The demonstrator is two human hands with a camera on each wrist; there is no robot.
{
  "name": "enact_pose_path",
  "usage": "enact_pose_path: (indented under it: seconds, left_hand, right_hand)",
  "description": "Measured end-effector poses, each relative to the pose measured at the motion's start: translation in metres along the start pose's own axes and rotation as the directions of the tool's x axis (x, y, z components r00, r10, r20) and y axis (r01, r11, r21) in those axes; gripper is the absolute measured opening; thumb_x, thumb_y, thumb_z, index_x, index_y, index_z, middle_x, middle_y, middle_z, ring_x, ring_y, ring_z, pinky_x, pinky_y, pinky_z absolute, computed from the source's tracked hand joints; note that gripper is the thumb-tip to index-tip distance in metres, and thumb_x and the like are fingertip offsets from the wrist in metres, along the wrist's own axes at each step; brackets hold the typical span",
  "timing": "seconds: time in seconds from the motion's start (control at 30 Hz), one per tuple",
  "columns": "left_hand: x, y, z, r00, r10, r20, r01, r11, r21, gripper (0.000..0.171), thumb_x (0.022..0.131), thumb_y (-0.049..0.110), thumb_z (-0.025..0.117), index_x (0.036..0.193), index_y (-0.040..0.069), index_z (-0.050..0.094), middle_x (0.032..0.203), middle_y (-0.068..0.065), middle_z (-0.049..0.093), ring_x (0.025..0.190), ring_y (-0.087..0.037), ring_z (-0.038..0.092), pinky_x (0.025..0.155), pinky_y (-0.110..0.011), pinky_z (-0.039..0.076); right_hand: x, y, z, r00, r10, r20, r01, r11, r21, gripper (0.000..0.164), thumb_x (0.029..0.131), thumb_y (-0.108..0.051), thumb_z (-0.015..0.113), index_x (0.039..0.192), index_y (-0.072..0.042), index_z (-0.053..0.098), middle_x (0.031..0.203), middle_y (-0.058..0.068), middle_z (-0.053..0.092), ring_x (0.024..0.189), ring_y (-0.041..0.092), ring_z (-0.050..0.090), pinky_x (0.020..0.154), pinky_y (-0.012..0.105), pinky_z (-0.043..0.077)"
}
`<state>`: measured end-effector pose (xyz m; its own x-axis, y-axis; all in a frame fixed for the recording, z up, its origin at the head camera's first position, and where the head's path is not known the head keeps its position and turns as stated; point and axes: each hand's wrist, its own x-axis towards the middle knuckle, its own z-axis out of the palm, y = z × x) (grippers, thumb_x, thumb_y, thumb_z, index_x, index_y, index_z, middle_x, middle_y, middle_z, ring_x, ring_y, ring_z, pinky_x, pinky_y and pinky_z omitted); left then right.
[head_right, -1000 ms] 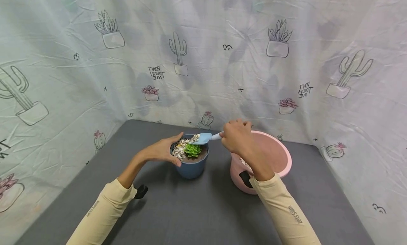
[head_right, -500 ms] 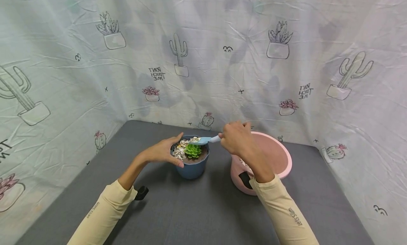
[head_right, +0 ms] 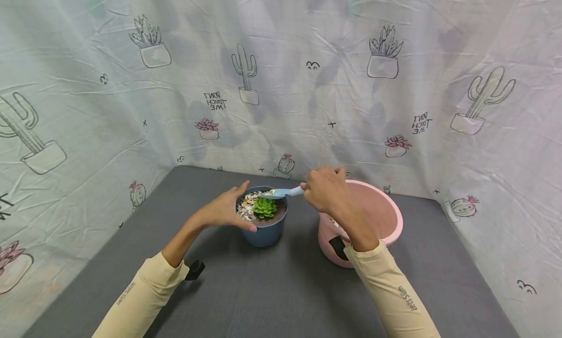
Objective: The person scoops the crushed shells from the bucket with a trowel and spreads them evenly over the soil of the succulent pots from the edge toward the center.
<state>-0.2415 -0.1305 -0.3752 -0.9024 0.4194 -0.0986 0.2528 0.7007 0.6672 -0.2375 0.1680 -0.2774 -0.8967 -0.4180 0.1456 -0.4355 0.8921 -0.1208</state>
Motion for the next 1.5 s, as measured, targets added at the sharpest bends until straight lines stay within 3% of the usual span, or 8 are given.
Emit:
enact_pose_path:
  seconds: [0.2, 0.33, 0.63, 0.87, 1.03, 1.13, 1.37, 1.5]
  left_hand:
    - [-0.003, 0.017, 0.006, 0.996, -0.090, -0.019, 0.091, 0.994, 0.060, 0.145, 0.069, 0.074, 0.085, 0.170, 0.013, 0.000, 0.167, -0.034, 0.019, 0.149, -0.051, 0.040, 0.109, -0.065, 0.048]
    - [-0.004, 0.021, 0.001, 0.995, -0.095, 0.026, 0.091, 0.987, 0.129, 0.139, 0.075, 0.074, 0.080, 0.170, 0.011, 0.001, 0.166, -0.037, 0.018, 0.152, -0.054, 0.033, 0.108, -0.069, 0.046]
    - [0.002, 0.000, -0.009, 0.979, 0.180, 0.095, -0.174, 0.982, -0.069, 0.148, 0.070, 0.043, 0.098, 0.168, 0.029, -0.013, 0.178, -0.012, -0.004, 0.165, -0.038, 0.006, 0.130, -0.063, 0.021]
    - [-0.001, 0.020, -0.001, 1.000, -0.015, 0.018, 0.014, 0.995, 0.095, 0.151, 0.067, 0.055, 0.097, 0.170, 0.020, -0.008, 0.170, -0.031, 0.019, 0.150, -0.049, 0.039, 0.112, -0.066, 0.044]
    - [0.000, 0.037, 0.008, 0.984, -0.175, -0.046, 0.180, 0.935, 0.306, 0.149, 0.067, 0.072, 0.088, 0.168, 0.002, 0.003, 0.170, -0.031, 0.017, 0.152, -0.051, 0.033, 0.109, -0.071, 0.040]
    - [0.000, 0.036, 0.007, 0.981, -0.190, -0.031, 0.190, 0.925, 0.329, 0.144, 0.071, 0.074, 0.084, 0.168, -0.001, 0.007, 0.169, -0.030, 0.018, 0.151, -0.049, 0.031, 0.105, -0.068, 0.041]
    - [0.001, 0.023, -0.002, 0.987, -0.116, 0.111, 0.100, 0.985, 0.142, 0.141, 0.078, 0.049, 0.092, 0.168, 0.002, -0.005, 0.174, -0.029, 0.005, 0.162, -0.048, 0.014, 0.121, -0.074, 0.024]
    - [0.001, 0.021, -0.001, 0.987, -0.127, 0.098, 0.111, 0.983, 0.149, 0.144, 0.072, 0.048, 0.096, 0.168, 0.003, 0.000, 0.174, -0.027, 0.011, 0.161, -0.046, 0.021, 0.121, -0.072, 0.029]
  right_hand:
    - [-0.001, 0.000, -0.001, 1.000, -0.003, -0.011, 0.003, 1.000, 0.009, 0.028, 0.104, -0.025, 0.061, 0.096, -0.006, 0.079, 0.079, 0.005, 0.066, 0.092, 0.033, 0.063, 0.094, 0.063, 0.040]
    - [-0.001, 0.000, -0.003, 1.000, -0.010, -0.009, 0.010, 1.000, 0.010, 0.027, 0.103, -0.025, 0.061, 0.099, -0.006, 0.080, 0.080, 0.005, 0.065, 0.092, 0.033, 0.063, 0.094, 0.063, 0.040]
    - [-0.001, -0.002, -0.004, 0.999, -0.035, -0.008, 0.035, 0.999, -0.008, 0.025, 0.103, -0.025, 0.062, 0.101, -0.006, 0.079, 0.083, 0.005, 0.065, 0.090, 0.031, 0.059, 0.098, 0.066, 0.039]
    - [-0.001, -0.005, -0.003, 0.999, -0.042, -0.008, 0.041, 0.999, -0.023, 0.026, 0.104, -0.025, 0.061, 0.103, -0.007, 0.079, 0.087, 0.007, 0.067, 0.090, 0.031, 0.058, 0.100, 0.068, 0.039]
    - [-0.001, -0.005, -0.001, 0.998, -0.055, -0.015, 0.055, 0.998, -0.009, 0.026, 0.104, -0.026, 0.061, 0.104, -0.006, 0.079, 0.090, 0.007, 0.069, 0.092, 0.031, 0.059, 0.101, 0.067, 0.039]
    - [-0.001, -0.004, -0.001, 0.997, -0.068, -0.021, 0.068, 0.998, -0.006, 0.025, 0.104, -0.025, 0.061, 0.104, -0.007, 0.078, 0.090, 0.006, 0.068, 0.090, 0.030, 0.057, 0.101, 0.068, 0.039]
    - [-0.003, -0.004, -0.001, 0.995, -0.087, -0.053, 0.086, 0.996, -0.033, 0.026, 0.104, -0.025, 0.062, 0.109, -0.005, 0.078, 0.097, 0.008, 0.070, 0.091, 0.030, 0.056, 0.101, 0.068, 0.040]
    - [-0.002, -0.008, 0.001, 0.991, -0.116, -0.061, 0.112, 0.992, -0.065, 0.028, 0.104, -0.027, 0.063, 0.113, -0.004, 0.077, 0.102, 0.010, 0.071, 0.092, 0.031, 0.057, 0.099, 0.066, 0.043]
